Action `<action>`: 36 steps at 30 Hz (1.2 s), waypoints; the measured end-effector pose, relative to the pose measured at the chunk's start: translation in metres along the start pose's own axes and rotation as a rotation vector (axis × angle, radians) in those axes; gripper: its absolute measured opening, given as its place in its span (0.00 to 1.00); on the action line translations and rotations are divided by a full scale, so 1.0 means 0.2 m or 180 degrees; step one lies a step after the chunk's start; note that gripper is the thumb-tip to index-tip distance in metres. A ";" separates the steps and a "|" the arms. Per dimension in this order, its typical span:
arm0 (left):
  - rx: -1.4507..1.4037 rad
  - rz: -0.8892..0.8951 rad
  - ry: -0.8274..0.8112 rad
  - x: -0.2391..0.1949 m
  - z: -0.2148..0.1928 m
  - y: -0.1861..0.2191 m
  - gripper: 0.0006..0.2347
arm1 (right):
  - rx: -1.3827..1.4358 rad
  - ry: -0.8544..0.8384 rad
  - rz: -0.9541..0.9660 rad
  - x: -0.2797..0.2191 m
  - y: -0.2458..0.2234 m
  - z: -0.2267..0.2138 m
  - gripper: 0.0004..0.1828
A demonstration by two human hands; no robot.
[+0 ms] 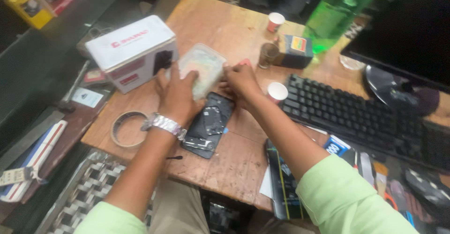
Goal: The person retrieves a smartphone from a plastic container and places it on the table. They then take a yellow rubber band from a bag and wrap it around the phone multiple times to secure it. The person repeats the process with a second rubber band, crossing it over the first to hold the phone firmly.
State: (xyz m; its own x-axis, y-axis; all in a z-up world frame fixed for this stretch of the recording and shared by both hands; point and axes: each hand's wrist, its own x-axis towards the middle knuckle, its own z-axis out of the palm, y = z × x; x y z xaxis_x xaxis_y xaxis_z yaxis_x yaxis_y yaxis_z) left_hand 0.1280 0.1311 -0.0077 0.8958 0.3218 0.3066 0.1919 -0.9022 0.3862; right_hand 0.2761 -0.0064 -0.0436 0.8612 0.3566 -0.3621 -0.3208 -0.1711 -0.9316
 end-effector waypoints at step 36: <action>0.1386 0.1640 -0.0573 0.07 0.18 -0.14 0.27 | -0.0068 -0.0487 -0.0442 0.10 0.02 -0.11 0.14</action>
State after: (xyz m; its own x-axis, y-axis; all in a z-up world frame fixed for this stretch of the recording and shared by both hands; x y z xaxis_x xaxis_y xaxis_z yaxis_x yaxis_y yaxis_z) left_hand 0.1492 0.1501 -0.0449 0.9611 -0.1967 0.1937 -0.1657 -0.9723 -0.1651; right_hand 0.3005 -0.0206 -0.0542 0.8262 0.5132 -0.2325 -0.1934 -0.1294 -0.9726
